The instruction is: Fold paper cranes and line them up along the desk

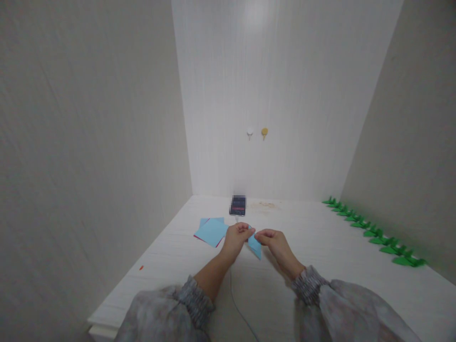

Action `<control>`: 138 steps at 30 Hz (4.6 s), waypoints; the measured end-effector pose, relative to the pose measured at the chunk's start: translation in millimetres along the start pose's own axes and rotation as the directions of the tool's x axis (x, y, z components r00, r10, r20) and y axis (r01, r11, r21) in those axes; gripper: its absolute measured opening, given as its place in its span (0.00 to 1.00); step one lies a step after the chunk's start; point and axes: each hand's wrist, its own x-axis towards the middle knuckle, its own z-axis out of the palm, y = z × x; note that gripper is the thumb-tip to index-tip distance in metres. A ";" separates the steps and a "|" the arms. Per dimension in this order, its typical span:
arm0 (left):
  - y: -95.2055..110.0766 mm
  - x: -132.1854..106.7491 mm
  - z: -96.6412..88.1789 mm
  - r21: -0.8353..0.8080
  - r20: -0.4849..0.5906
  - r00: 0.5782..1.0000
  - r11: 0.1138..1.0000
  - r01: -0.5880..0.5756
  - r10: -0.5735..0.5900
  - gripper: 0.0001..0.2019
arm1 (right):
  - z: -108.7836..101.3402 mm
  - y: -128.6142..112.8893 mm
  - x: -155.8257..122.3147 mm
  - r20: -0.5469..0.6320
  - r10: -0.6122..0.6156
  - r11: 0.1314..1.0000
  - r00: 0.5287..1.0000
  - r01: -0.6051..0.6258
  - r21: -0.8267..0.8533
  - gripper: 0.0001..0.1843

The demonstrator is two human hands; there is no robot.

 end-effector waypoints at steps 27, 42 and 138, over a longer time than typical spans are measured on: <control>-9.1 8.8 -9.8 -0.204 -0.110 0.983 0.971 0.126 -0.150 0.14 | 0.8 3.9 2.7 0.103 -0.049 0.998 0.993 0.054 -0.043 0.08; -32.6 14.6 -18.7 -0.124 -0.112 0.989 0.989 0.085 -0.100 0.15 | -11.1 2.5 -6.7 0.498 -0.244 0.840 0.833 -0.076 0.538 0.25; -16.6 7.5 -6.6 0.017 0.075 0.987 0.989 0.145 -0.146 0.14 | -26.4 9.2 8.5 0.504 -0.502 0.368 0.703 0.701 -0.611 0.07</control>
